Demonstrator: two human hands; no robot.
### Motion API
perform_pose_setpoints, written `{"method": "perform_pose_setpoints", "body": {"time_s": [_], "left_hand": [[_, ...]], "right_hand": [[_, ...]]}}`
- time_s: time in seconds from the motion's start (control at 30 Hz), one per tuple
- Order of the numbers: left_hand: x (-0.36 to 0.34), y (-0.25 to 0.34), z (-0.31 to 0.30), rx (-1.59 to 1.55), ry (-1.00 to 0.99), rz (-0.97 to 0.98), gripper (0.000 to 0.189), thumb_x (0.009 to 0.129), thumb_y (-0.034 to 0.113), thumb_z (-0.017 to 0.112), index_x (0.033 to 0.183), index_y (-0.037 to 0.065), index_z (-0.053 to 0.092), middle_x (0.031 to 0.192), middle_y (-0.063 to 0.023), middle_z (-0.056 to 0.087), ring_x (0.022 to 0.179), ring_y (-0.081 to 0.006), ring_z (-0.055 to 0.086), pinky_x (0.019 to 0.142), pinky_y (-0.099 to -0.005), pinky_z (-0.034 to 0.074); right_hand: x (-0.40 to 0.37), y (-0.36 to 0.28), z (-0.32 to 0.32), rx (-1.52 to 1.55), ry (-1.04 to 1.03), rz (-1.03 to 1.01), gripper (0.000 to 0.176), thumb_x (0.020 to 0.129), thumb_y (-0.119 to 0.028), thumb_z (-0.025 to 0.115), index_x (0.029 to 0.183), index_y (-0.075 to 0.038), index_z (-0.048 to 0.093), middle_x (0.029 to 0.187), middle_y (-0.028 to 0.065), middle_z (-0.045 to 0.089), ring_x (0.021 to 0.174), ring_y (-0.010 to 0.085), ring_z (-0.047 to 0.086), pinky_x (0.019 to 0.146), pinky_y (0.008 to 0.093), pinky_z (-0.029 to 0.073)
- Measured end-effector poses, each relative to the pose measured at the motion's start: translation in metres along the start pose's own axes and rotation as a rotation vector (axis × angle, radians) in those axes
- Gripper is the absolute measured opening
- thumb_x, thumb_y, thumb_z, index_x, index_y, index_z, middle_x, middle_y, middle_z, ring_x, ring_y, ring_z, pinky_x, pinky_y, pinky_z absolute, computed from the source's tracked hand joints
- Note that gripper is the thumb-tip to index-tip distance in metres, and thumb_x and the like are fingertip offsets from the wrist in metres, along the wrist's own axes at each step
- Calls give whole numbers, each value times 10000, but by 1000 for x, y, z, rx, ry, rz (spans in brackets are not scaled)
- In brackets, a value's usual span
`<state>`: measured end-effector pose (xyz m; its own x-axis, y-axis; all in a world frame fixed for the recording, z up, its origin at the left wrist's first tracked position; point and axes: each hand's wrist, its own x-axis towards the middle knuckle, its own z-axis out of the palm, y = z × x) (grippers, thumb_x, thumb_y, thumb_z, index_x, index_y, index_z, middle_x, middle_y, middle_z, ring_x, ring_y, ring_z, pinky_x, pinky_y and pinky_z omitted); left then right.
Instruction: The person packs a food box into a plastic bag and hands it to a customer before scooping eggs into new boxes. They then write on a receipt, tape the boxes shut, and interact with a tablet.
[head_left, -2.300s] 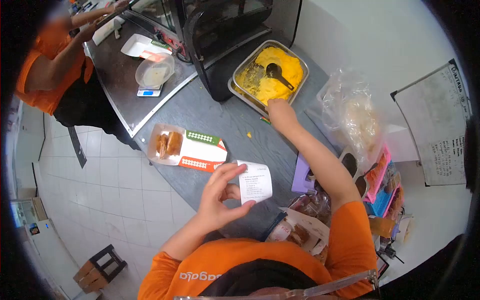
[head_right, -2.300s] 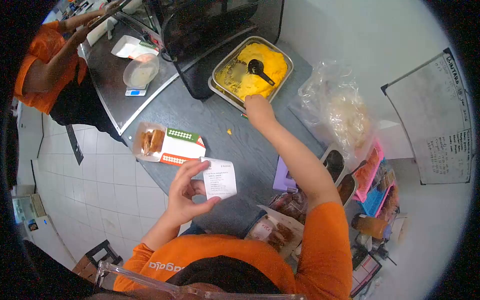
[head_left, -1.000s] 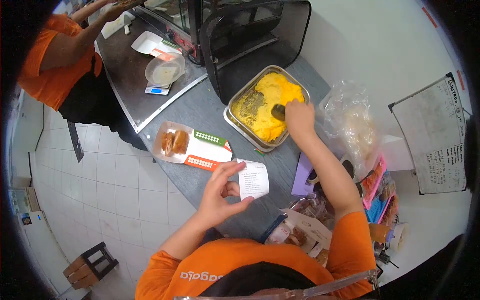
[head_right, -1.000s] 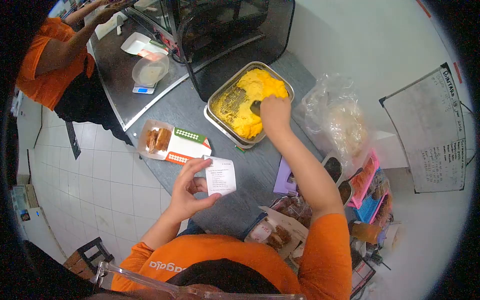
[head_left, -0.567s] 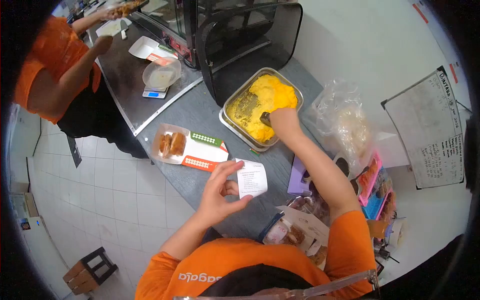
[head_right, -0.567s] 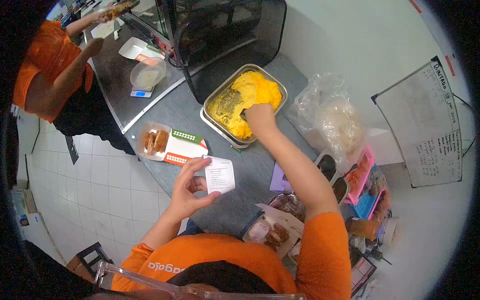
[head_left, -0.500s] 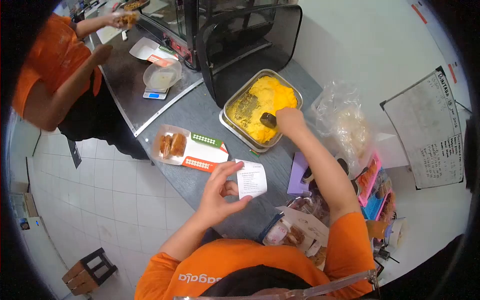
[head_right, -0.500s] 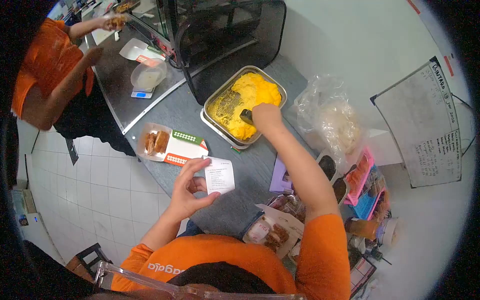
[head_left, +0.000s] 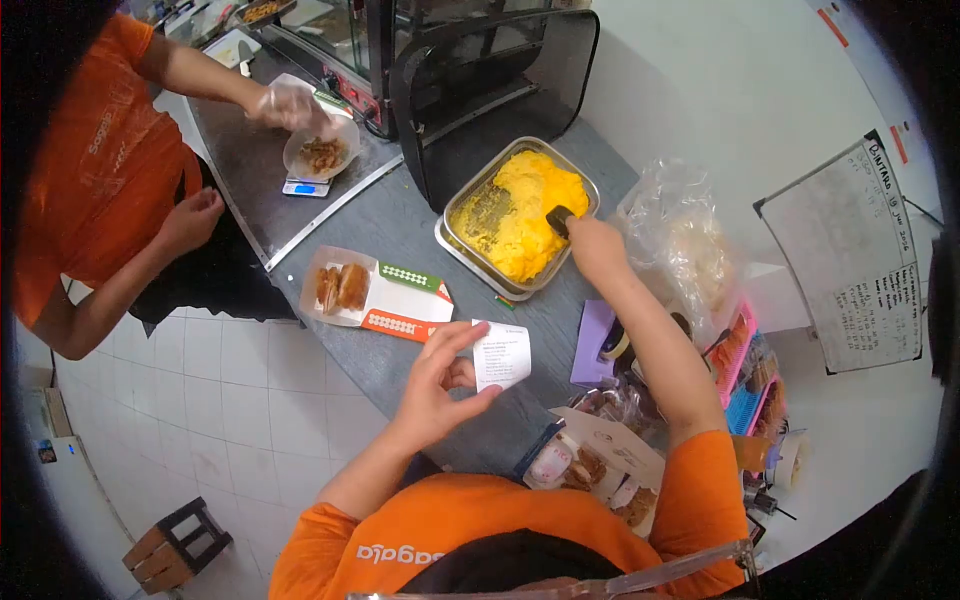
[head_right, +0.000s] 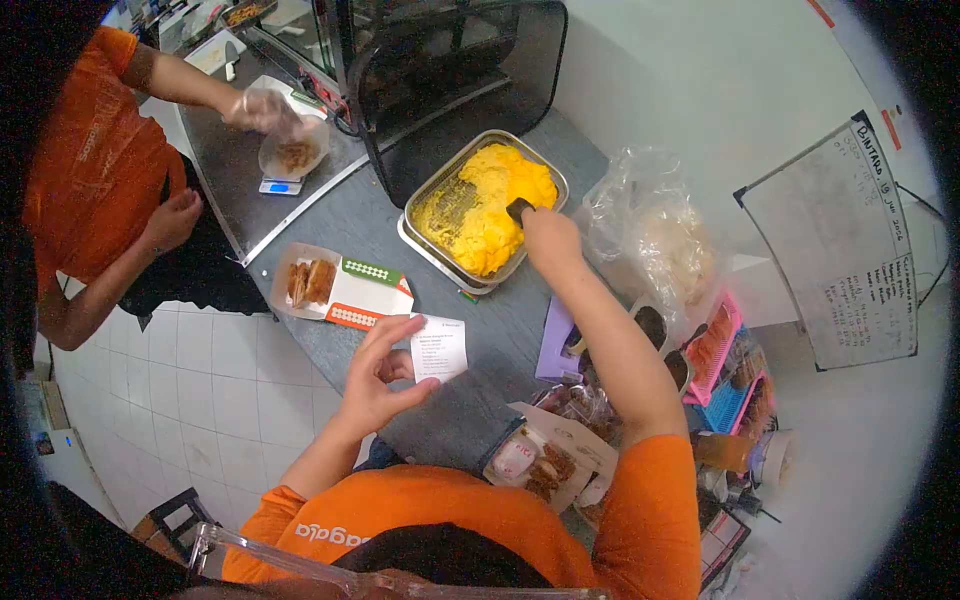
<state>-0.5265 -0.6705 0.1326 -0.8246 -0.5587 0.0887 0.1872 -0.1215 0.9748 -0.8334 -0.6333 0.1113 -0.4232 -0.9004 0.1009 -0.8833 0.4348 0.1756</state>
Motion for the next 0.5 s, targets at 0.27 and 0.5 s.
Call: {"method": "perform_pose_setpoints", "body": {"time_s": [0.27,0.5], "left_hand": [[7,-32,-6,116,-32,4,493,726,-41,656,1196,13,517,1203,-106,406,991,-163,555,766,-249,516],[36,-127,27,424,146,-91,706,773,120,649,1322,-84,254,1300,-241,289,1200,-330,359,925,-346,388]], "right_hand": [[-6,-4,6,-38,-248,-12,132,784,-84,492,843,-16,588,757,159,642,709,289,652,584,380,519],[-11,-4,15,35,-74,50,125,783,-84,491,854,-18,570,782,155,628,707,287,648,559,363,517]]}}
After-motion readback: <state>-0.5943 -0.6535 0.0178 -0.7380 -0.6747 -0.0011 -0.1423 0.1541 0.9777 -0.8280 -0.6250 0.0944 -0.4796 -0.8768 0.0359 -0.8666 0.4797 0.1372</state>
